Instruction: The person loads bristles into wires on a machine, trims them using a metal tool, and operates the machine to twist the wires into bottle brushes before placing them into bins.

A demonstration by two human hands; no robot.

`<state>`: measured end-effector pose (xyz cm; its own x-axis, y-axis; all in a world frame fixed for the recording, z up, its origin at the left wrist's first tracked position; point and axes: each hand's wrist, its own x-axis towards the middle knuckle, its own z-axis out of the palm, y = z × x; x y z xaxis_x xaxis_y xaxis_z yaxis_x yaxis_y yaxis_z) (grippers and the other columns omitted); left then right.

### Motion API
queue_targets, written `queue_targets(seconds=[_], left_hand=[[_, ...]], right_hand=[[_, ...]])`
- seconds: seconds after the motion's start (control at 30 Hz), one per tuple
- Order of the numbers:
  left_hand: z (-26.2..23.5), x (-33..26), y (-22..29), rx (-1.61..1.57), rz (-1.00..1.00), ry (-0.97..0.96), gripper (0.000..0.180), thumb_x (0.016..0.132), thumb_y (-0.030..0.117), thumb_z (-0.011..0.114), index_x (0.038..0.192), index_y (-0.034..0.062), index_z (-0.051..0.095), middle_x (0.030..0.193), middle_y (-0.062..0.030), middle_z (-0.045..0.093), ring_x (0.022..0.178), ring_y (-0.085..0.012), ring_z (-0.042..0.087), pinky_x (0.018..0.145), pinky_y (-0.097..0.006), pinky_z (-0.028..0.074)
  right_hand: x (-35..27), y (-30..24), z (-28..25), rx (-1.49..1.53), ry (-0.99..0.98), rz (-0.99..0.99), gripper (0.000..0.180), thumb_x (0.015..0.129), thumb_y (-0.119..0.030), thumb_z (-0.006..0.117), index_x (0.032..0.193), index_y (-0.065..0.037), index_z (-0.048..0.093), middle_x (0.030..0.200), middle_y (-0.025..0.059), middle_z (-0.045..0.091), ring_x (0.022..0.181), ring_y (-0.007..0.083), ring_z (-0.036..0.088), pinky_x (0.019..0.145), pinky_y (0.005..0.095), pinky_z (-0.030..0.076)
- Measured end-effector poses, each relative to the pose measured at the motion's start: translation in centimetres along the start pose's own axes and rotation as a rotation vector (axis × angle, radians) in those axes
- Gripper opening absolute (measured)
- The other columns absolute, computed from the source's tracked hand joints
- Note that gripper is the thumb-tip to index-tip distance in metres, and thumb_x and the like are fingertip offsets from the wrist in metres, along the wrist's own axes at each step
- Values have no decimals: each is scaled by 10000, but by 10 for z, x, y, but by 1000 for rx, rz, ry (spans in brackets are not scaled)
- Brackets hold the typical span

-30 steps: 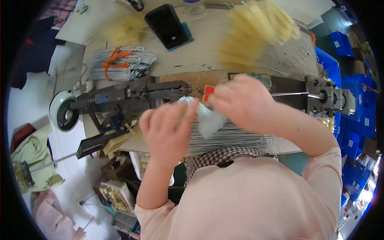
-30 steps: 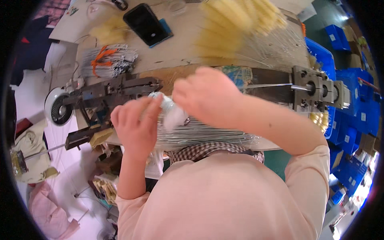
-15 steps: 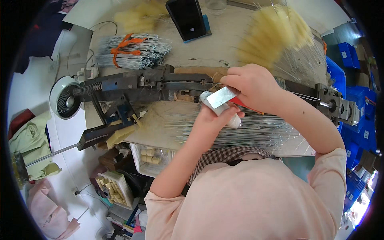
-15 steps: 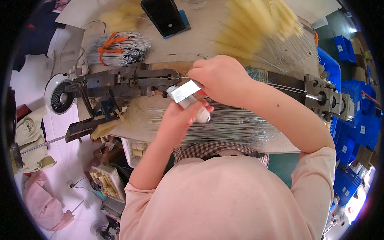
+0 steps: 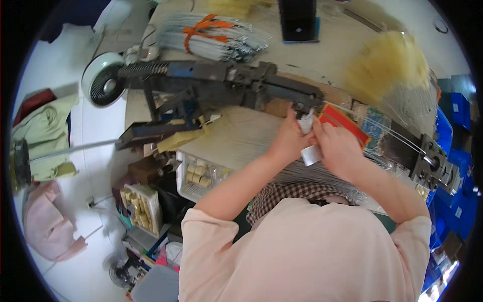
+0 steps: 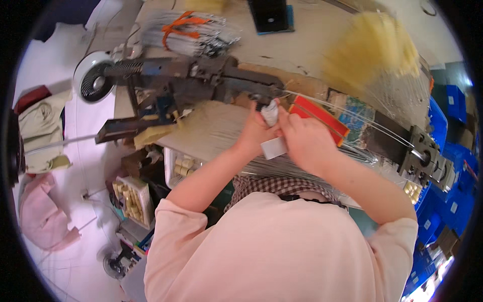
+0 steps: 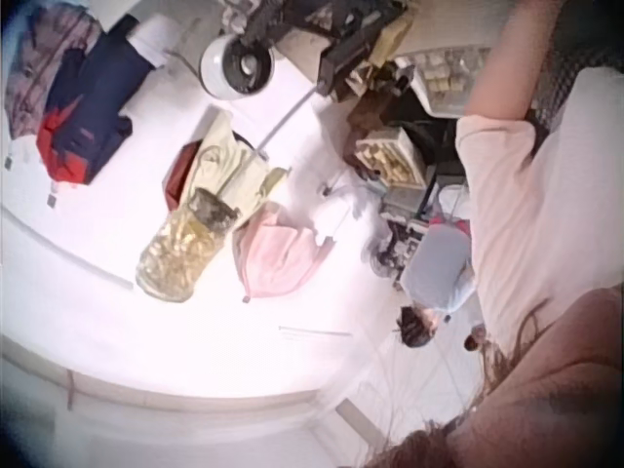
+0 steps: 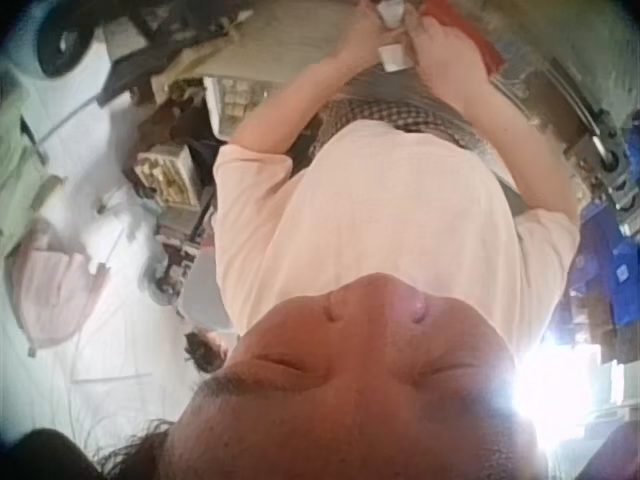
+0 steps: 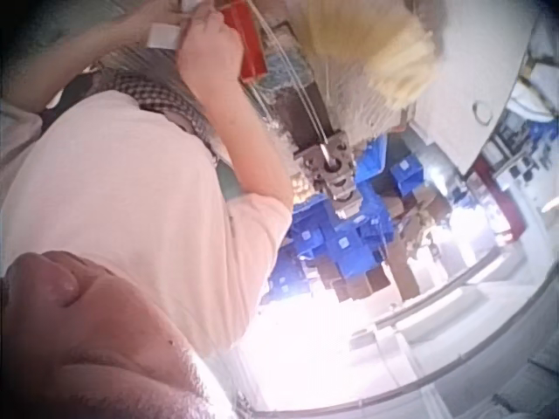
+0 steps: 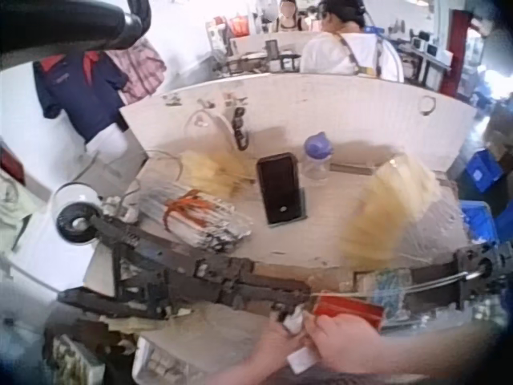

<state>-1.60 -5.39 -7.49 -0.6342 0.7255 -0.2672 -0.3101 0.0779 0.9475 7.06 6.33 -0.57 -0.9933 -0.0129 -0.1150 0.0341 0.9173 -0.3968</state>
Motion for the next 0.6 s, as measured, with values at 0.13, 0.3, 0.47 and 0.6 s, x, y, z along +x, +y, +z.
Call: queue_targets(seconds=[0.13, 0.3, 0.47, 0.6], left_hand=[[-26, -4, 41, 339, -37, -197, 426, 794, 137, 637, 1162, 50, 442, 932, -66, 560, 936, -136, 554, 802, -289, 458], [-135, -57, 36, -169, -571, 228, 492, 843, 470, 522, 1081, 40, 530, 844, -61, 558, 800, -198, 572, 732, -325, 466], [-165, -71, 29, -509, -316, 431, 359, 880, 396, 502, 997, 59, 545, 763, 9, 514, 678, -122, 515, 662, -286, 449], [-149, -67, 23, -491, -173, 527, 258, 884, 316, 526, 921, 61, 538, 713, 22, 485, 650, -102, 486, 640, -263, 439]], right_hand=[[-8, 9, -24, 19, -31, -68, 478, 739, -110, 579, 1195, -41, 452, 927, 98, 557, 836, 278, 560, 716, 374, 437], [-52, 42, -38, 174, 92, 174, 429, 725, -50, 582, 1146, -93, 509, 1079, 95, 535, 960, 287, 534, 797, 395, 416], [-55, 68, -21, 171, 51, 578, 356, 696, -42, 590, 1045, -78, 529, 1054, 129, 529, 958, 332, 521, 785, 387, 437], [-59, 76, -13, 222, 125, 433, 250, 689, -44, 593, 935, -53, 552, 932, 132, 555, 851, 325, 548, 714, 396, 453]])
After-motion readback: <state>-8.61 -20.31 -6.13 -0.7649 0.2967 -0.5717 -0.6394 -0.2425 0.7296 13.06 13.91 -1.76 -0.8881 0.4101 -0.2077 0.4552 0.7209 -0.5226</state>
